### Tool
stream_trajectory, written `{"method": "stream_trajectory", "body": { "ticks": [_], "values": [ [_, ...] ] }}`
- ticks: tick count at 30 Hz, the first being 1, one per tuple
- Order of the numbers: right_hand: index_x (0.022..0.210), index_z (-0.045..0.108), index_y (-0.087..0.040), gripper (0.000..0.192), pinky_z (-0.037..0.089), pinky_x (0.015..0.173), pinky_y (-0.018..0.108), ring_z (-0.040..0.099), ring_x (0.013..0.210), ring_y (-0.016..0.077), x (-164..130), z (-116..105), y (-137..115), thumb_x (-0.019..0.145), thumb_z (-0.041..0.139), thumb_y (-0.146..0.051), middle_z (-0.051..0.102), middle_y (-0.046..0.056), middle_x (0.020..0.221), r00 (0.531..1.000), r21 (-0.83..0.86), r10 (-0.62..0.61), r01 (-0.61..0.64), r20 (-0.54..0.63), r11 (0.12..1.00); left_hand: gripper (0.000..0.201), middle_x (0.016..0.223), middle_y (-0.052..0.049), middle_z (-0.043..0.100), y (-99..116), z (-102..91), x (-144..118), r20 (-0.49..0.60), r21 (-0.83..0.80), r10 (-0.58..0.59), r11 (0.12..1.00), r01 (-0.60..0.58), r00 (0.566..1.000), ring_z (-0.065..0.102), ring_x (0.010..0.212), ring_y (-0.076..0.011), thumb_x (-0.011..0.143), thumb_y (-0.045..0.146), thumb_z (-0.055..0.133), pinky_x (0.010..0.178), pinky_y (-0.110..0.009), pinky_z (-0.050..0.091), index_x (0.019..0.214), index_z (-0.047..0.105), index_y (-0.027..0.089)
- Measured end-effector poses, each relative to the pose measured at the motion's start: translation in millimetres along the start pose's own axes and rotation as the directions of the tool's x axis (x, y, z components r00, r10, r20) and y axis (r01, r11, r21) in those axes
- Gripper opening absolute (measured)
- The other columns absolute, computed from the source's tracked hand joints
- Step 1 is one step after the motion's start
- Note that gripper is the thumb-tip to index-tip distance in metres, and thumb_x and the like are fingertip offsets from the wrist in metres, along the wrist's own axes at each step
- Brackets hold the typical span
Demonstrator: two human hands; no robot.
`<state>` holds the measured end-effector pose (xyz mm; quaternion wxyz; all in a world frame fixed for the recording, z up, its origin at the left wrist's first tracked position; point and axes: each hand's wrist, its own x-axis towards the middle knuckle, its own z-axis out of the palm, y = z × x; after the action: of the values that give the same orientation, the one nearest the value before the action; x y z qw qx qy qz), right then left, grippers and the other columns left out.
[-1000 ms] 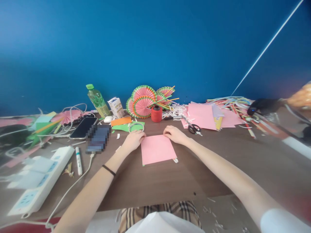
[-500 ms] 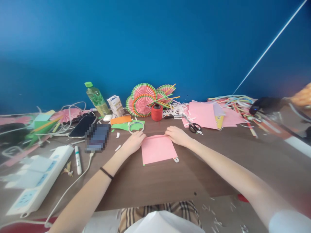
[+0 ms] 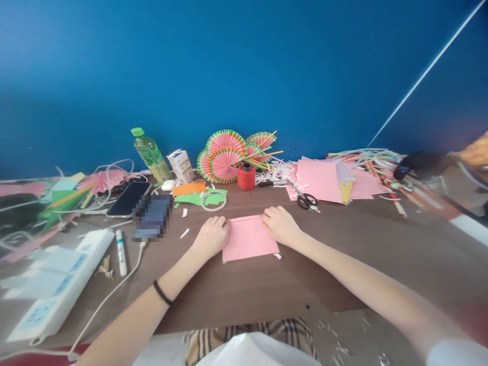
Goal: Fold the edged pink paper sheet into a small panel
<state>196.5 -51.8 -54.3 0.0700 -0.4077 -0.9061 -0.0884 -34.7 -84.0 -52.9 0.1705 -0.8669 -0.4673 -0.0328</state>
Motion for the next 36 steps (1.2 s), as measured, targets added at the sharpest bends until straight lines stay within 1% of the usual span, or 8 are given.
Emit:
{"method": "stream_trajectory", "body": {
  "ticks": [6, 10, 16, 19, 22, 28, 32, 36],
  "values": [
    [0.069, 0.061, -0.016, 0.013, 0.033, 0.066, 0.028, 0.053, 0.078, 0.0181, 22, -1, 14, 0.080, 0.054, -0.019, 0.058, 0.006, 0.075, 0.990, 0.273, 0.134, -0.140, 0.039, 0.952, 0.014, 0.075, -0.006, 0.056, -11, -0.1, 26, 0.037, -0.150, -0.078, 0.985, 0.083, 0.996, 0.053, 0.076, -0.0206, 0.082, 0.017, 0.045, 0.066, -0.032, 0.040, 0.075, 0.056, 0.017],
    [0.065, 0.057, -0.015, 0.009, 0.036, 0.060, 0.022, 0.051, 0.065, 0.0110, 30, 8, 28, 0.068, 0.065, -0.018, 0.053, 0.000, 0.071, 0.975, 0.617, 0.197, -0.216, 0.100, 0.757, 0.004, 0.077, -0.003, 0.054, -22, 3.7, 35, 0.114, -0.453, -0.135, 0.875, 0.173, 0.984, 0.052, 0.074, -0.0165, 0.076, 0.016, 0.051, 0.066, -0.028, 0.041, 0.073, 0.051, 0.017],
    [0.080, 0.062, -0.016, 0.016, 0.032, 0.053, 0.020, 0.045, 0.054, 0.0085, 36, 11, 37, 0.065, 0.066, -0.020, 0.048, -0.006, 0.059, 0.973, 0.725, 0.092, -0.218, 0.210, 0.653, 0.008, 0.064, 0.002, 0.054, -30, -1.9, 43, 0.347, -0.601, -0.095, 0.742, 0.298, 0.933, 0.051, 0.059, -0.0131, 0.069, 0.014, 0.054, 0.054, -0.023, 0.037, 0.076, 0.053, 0.016],
    [0.071, 0.063, -0.015, 0.007, 0.036, 0.058, 0.022, 0.050, 0.062, 0.0104, 38, -2, 39, 0.065, 0.065, -0.017, 0.054, -0.002, 0.067, 0.983, 0.713, 0.087, -0.178, 0.163, 0.678, 0.005, 0.064, 0.001, 0.053, -34, -10.2, 48, 0.266, -0.598, -0.067, 0.771, 0.220, 0.961, 0.050, 0.061, -0.0134, 0.070, 0.013, 0.051, 0.055, -0.024, 0.036, 0.068, 0.053, 0.016],
    [0.072, 0.060, -0.015, 0.005, 0.039, 0.064, 0.024, 0.053, 0.067, 0.0126, 40, -24, 41, 0.068, 0.063, -0.015, 0.060, 0.000, 0.073, 0.986, 0.718, 0.153, -0.158, 0.072, 0.678, 0.010, 0.071, -0.002, 0.053, -39, -25.7, 51, 0.017, -0.525, -0.064, 0.848, 0.063, 0.998, 0.049, 0.070, -0.0151, 0.077, 0.017, 0.048, 0.063, -0.027, 0.038, 0.068, 0.054, 0.016],
    [0.084, 0.060, -0.017, 0.013, 0.034, 0.081, 0.034, 0.049, 0.086, 0.0195, 39, -58, 35, 0.085, 0.048, -0.021, 0.061, 0.007, 0.085, 0.876, 0.431, 0.156, 0.064, -0.456, 0.900, 0.020, 0.077, -0.006, 0.054, -41, -54.7, 44, -0.396, -0.105, -0.097, 0.993, 0.060, 0.913, 0.046, 0.076, -0.0183, 0.086, 0.021, 0.040, 0.067, -0.032, 0.035, 0.074, 0.056, 0.019],
    [0.075, 0.058, -0.017, 0.018, 0.032, 0.075, 0.034, 0.046, 0.083, 0.0207, 25, -33, 24, 0.087, 0.044, -0.022, 0.059, 0.009, 0.082, 0.939, 0.293, 0.018, 0.088, -0.343, 0.952, 0.021, 0.074, -0.005, 0.053, -28, -30.9, 25, -0.287, -0.008, -0.018, 1.000, 0.017, 0.958, 0.047, 0.072, -0.0176, 0.086, 0.019, 0.039, 0.064, -0.031, 0.034, 0.075, 0.057, 0.019],
    [0.073, 0.056, -0.016, 0.006, 0.035, 0.070, 0.028, 0.047, 0.077, 0.0169, 11, 3, 14, 0.079, 0.056, -0.016, 0.058, 0.004, 0.077, 0.994, 0.523, 0.043, 0.018, -0.105, 0.852, 0.019, 0.080, -0.005, 0.057, -13, 2.5, 5, -0.111, -0.230, -0.049, 0.973, 0.023, 0.993, 0.052, 0.076, -0.0163, 0.086, 0.023, 0.042, 0.067, -0.027, 0.039, 0.075, 0.056, 0.018]
  ]
}}
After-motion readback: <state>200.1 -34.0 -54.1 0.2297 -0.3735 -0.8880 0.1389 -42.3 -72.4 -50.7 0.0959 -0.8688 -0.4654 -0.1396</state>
